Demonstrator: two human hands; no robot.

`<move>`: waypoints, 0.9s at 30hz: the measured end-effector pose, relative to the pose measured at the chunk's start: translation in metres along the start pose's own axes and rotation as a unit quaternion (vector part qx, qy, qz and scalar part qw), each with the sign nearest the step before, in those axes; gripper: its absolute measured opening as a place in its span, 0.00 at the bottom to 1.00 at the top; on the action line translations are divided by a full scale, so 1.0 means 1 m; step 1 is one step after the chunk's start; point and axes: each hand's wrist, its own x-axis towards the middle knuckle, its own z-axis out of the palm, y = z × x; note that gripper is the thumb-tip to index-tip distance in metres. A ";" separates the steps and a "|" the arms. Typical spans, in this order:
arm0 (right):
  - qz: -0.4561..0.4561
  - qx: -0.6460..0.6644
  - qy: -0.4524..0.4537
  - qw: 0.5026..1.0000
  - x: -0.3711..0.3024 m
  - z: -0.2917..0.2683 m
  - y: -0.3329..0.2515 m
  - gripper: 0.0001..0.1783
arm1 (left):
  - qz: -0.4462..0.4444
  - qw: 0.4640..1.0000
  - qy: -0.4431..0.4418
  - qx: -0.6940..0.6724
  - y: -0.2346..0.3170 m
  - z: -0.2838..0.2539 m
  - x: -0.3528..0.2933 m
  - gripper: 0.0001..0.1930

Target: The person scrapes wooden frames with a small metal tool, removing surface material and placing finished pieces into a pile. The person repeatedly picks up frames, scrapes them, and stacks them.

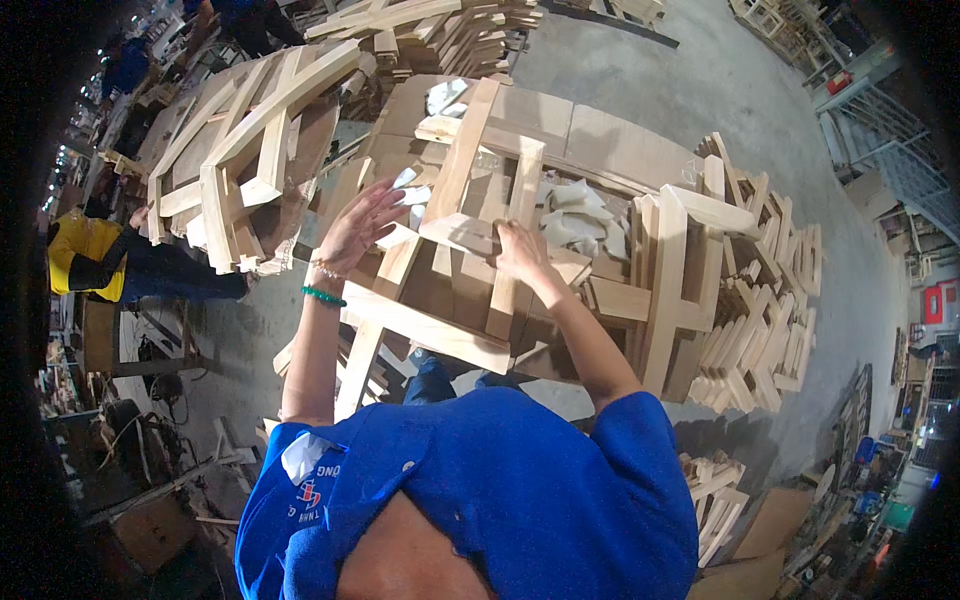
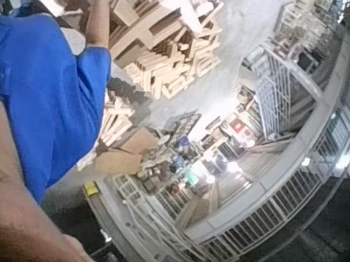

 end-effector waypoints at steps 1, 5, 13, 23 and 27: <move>0.011 0.007 -0.007 1.000 0.009 0.008 0.001 0.31 | 0.010 1.000 0.000 -0.018 -0.004 -0.006 -0.009 0.31; 0.053 0.010 -0.029 0.998 0.033 0.018 0.012 0.28 | 0.024 0.996 0.030 -0.076 -0.015 -0.023 -0.042 0.26; 0.085 -0.015 -0.013 0.996 0.032 0.030 0.011 0.32 | 0.031 0.984 0.154 -0.087 -0.042 -0.043 -0.111 0.26; 0.100 0.249 0.069 0.961 -0.025 0.009 -0.016 0.13 | 0.146 0.836 0.428 0.312 0.045 -0.147 -0.166 0.25; 0.131 0.269 0.024 0.954 -0.045 0.021 -0.036 0.14 | 0.006 0.591 0.565 0.576 0.091 -0.229 -0.137 0.45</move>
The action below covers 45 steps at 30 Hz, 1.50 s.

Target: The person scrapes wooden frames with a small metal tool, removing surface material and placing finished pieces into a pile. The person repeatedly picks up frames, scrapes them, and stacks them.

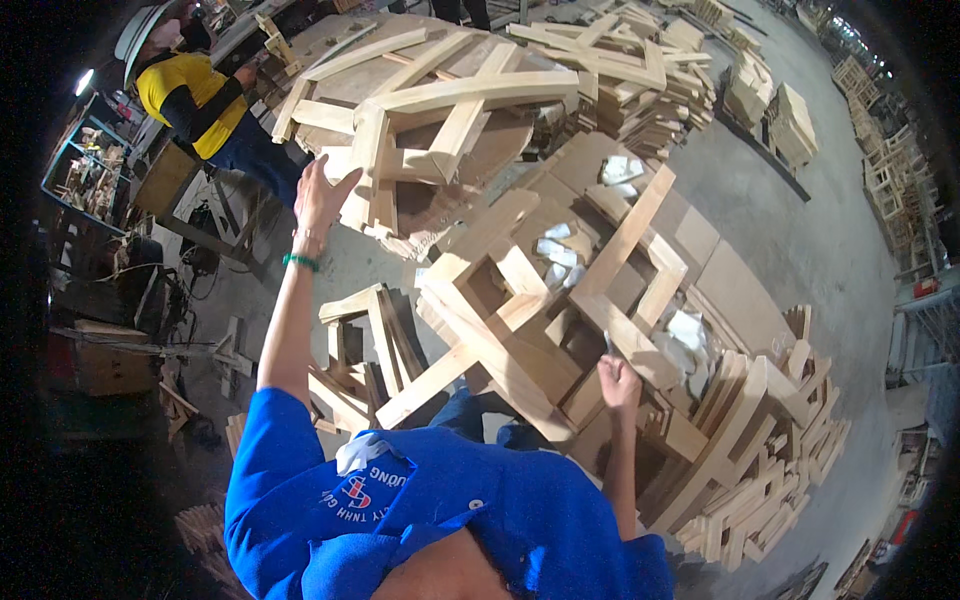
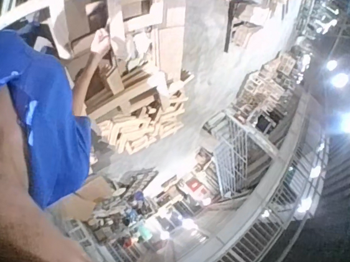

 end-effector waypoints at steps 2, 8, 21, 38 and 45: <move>-0.048 -0.011 -0.009 0.999 -0.005 0.011 -0.003 0.13 | -0.072 0.991 -0.086 0.074 -0.005 0.014 0.042 0.57; -0.061 -0.119 0.027 0.991 -0.022 0.013 -0.006 0.10 | -0.190 0.963 -0.176 0.075 0.034 0.070 0.092 0.57; 0.032 0.247 -0.168 0.954 -0.035 -0.066 -0.070 0.18 | -0.009 0.981 0.036 -0.188 0.052 -0.013 -0.025 0.37; -0.582 -0.129 0.046 0.801 -0.002 -0.151 -0.296 0.23 | 0.104 0.931 0.003 -0.350 0.162 -0.080 -0.226 0.39; -0.611 -0.097 0.058 0.784 0.023 -0.150 -0.297 0.23 | 0.128 0.930 0.005 -0.343 0.174 -0.077 -0.246 0.38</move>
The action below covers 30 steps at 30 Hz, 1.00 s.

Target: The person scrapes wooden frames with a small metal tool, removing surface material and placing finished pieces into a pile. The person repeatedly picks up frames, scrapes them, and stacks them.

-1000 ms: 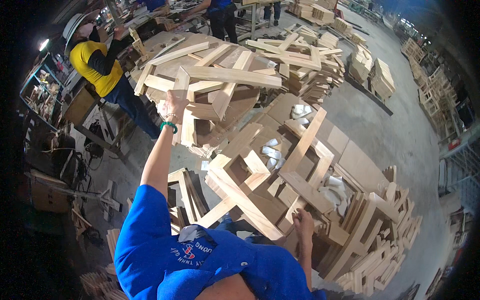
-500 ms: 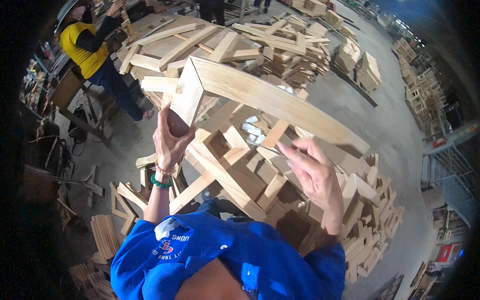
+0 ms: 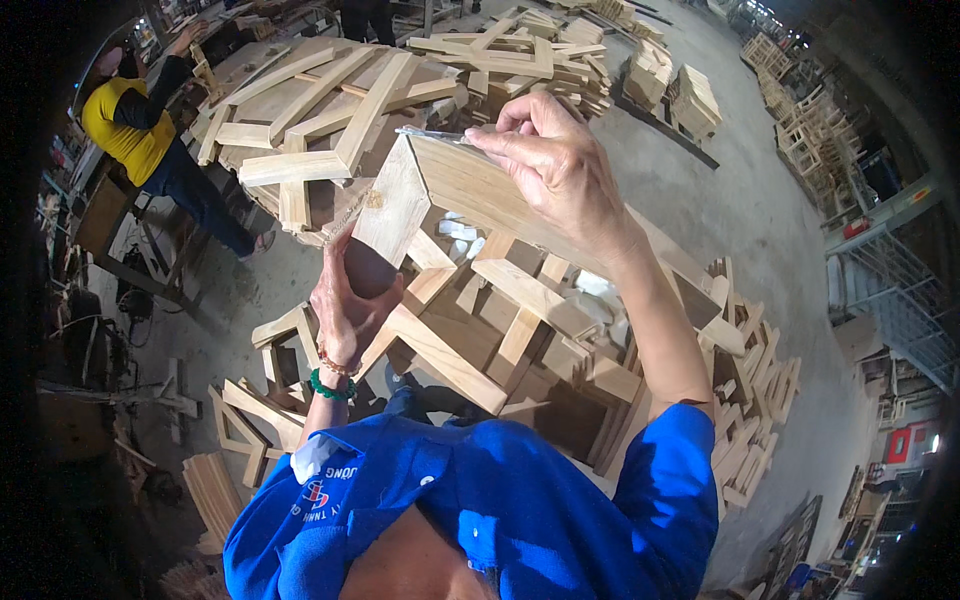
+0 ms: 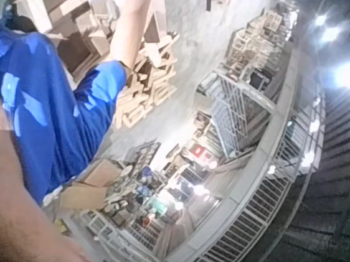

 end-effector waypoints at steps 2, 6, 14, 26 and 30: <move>-0.020 -0.017 -0.021 0.999 -0.004 -0.003 0.003 0.23 | -0.003 1.000 -0.005 0.006 0.000 0.001 -0.002 0.38; -0.006 -0.025 -0.045 0.999 -0.022 -0.005 0.004 0.21 | 0.002 1.000 -0.019 -0.012 0.002 0.001 -0.002 0.37; 0.058 -0.024 -0.053 0.997 -0.046 -0.024 -0.018 0.21 | -0.096 0.987 -0.055 -0.115 0.003 0.019 0.001 0.42; 0.381 0.364 0.195 0.827 -0.143 0.018 -0.065 0.12 | -0.247 0.708 -0.314 -0.582 -0.029 0.068 0.021 0.41; 0.407 0.339 0.253 0.810 -0.160 0.024 -0.049 0.14 | -0.285 0.599 -0.357 -0.658 0.001 0.081 0.010 0.40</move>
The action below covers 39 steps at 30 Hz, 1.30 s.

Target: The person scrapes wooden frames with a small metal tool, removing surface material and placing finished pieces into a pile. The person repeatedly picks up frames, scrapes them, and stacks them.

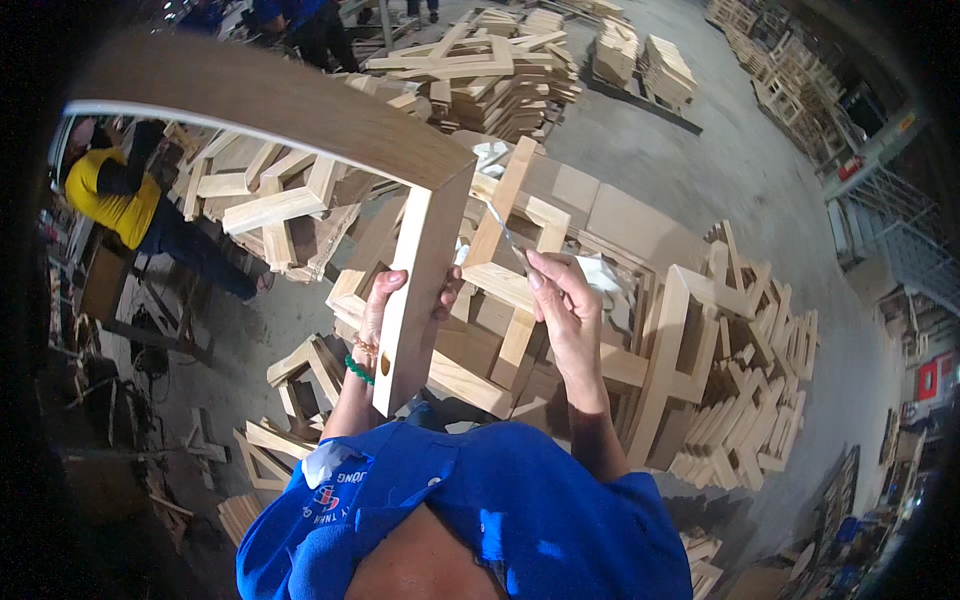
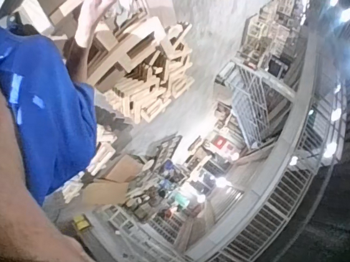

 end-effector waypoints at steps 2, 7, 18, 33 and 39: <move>-0.014 0.005 0.014 1.000 0.002 -0.002 0.002 0.14 | -0.003 0.998 -0.025 -0.065 -0.005 0.006 -0.001 0.41; -0.053 -0.045 0.024 0.997 0.010 0.008 -0.002 0.15 | -0.029 0.947 -0.142 -0.285 -0.020 -0.012 -0.001 0.37; -0.221 -0.253 0.042 0.941 0.042 0.036 0.005 0.15 | -0.051 0.896 -0.207 -0.390 -0.041 -0.025 -0.002 0.37; -0.185 -0.218 -0.036 0.958 0.018 0.041 0.017 0.16 | -0.023 0.983 0.003 -0.182 -0.028 -0.015 -0.004 0.33; -0.046 -0.197 0.053 0.978 0.000 -0.030 0.029 0.11 | 0.014 0.973 0.221 0.057 -0.018 -0.062 -0.003 0.18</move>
